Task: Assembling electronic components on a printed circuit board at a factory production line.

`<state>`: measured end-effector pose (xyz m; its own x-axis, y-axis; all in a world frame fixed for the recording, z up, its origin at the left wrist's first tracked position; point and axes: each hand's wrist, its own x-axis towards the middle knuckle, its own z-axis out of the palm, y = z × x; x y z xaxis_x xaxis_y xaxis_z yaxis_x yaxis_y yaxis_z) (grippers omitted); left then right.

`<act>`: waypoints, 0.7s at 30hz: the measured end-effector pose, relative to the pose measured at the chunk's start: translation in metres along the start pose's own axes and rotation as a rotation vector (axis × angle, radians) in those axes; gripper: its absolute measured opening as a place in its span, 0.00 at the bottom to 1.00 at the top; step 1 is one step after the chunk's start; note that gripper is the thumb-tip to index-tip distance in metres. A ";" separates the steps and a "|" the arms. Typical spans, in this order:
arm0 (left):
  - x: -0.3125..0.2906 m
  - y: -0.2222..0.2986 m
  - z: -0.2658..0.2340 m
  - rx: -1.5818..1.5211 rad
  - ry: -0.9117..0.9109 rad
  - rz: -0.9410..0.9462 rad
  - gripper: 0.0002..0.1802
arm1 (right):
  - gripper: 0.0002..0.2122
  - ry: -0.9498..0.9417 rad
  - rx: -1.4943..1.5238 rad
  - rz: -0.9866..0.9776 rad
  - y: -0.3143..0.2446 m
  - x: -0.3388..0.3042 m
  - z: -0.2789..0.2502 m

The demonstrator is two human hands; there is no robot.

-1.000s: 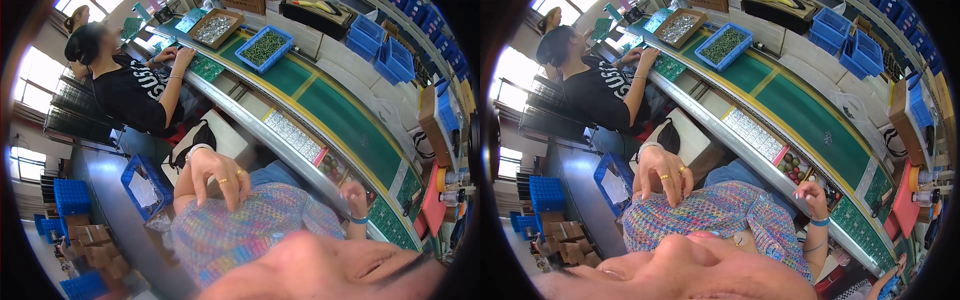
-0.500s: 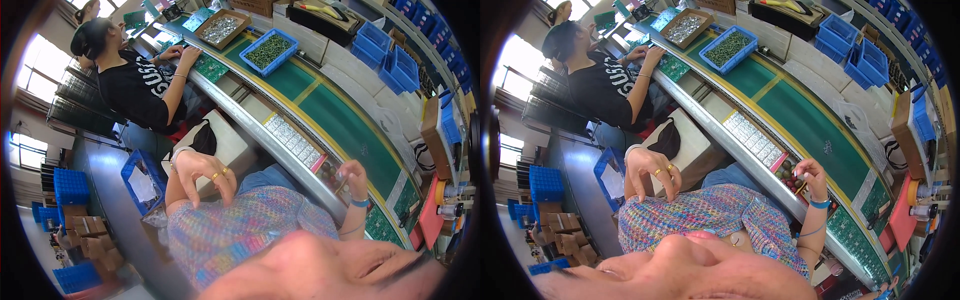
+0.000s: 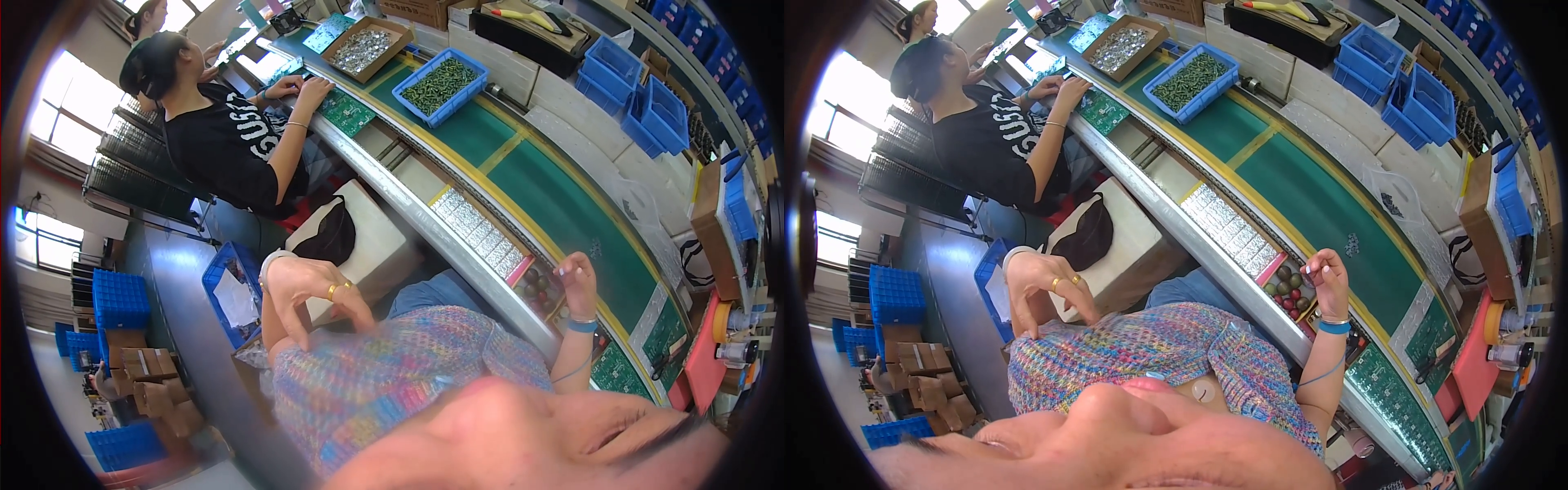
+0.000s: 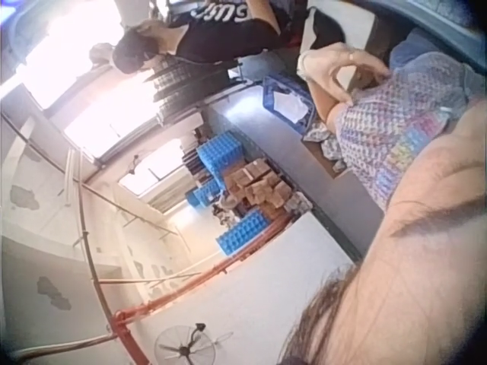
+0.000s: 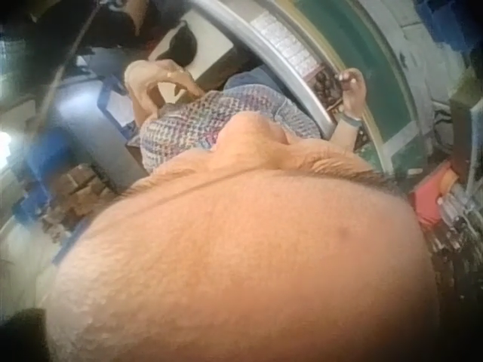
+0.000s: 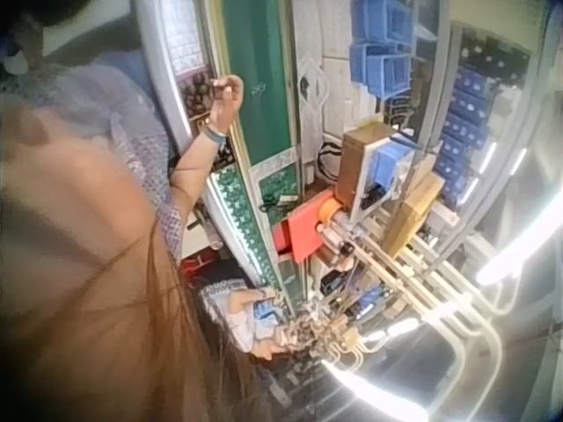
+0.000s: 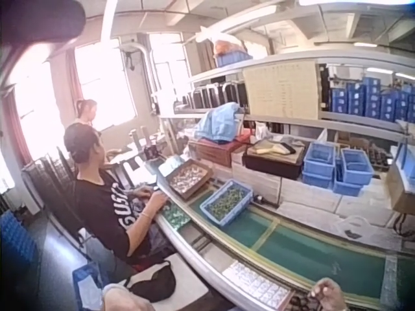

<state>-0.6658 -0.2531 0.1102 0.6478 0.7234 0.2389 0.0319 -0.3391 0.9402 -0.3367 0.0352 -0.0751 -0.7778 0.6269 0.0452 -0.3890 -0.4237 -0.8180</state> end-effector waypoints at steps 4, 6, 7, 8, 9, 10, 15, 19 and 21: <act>0.005 0.001 -0.001 0.029 -0.077 -0.014 0.38 | 0.15 -0.017 -0.001 0.030 0.002 0.002 -0.004; 0.001 0.002 -0.004 0.012 -0.154 -0.081 0.39 | 0.16 -0.044 -0.002 0.048 0.003 0.002 -0.004; -0.001 0.002 -0.004 -0.007 -0.233 -0.149 0.39 | 0.16 -0.048 -0.002 0.047 0.004 0.002 -0.004; -0.003 0.000 -0.003 -0.004 -0.231 -0.149 0.39 | 0.16 -0.046 -0.007 0.059 0.005 0.002 -0.005; -0.006 -0.003 -0.001 -0.053 -0.210 -0.122 0.41 | 0.17 -0.044 -0.011 0.070 0.005 0.002 -0.006; -0.007 -0.005 0.001 -0.101 -0.189 -0.094 0.42 | 0.17 -0.049 -0.012 0.069 0.005 0.002 -0.007; -0.008 -0.002 0.005 -0.070 -0.070 -0.057 0.46 | 0.17 -0.031 -0.020 0.090 0.007 0.001 -0.009; -0.006 -0.008 0.008 -0.133 -0.099 -0.076 0.45 | 0.17 -0.032 -0.025 0.097 0.007 0.002 -0.009; -0.006 -0.008 0.004 -0.135 -0.147 -0.103 0.45 | 0.17 -0.038 -0.021 0.101 0.008 0.002 -0.009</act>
<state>-0.6671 -0.2572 0.1005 0.7510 0.6509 0.1115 0.0076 -0.1773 0.9841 -0.3369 0.0389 -0.0863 -0.8309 0.5562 -0.0165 -0.2975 -0.4692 -0.8315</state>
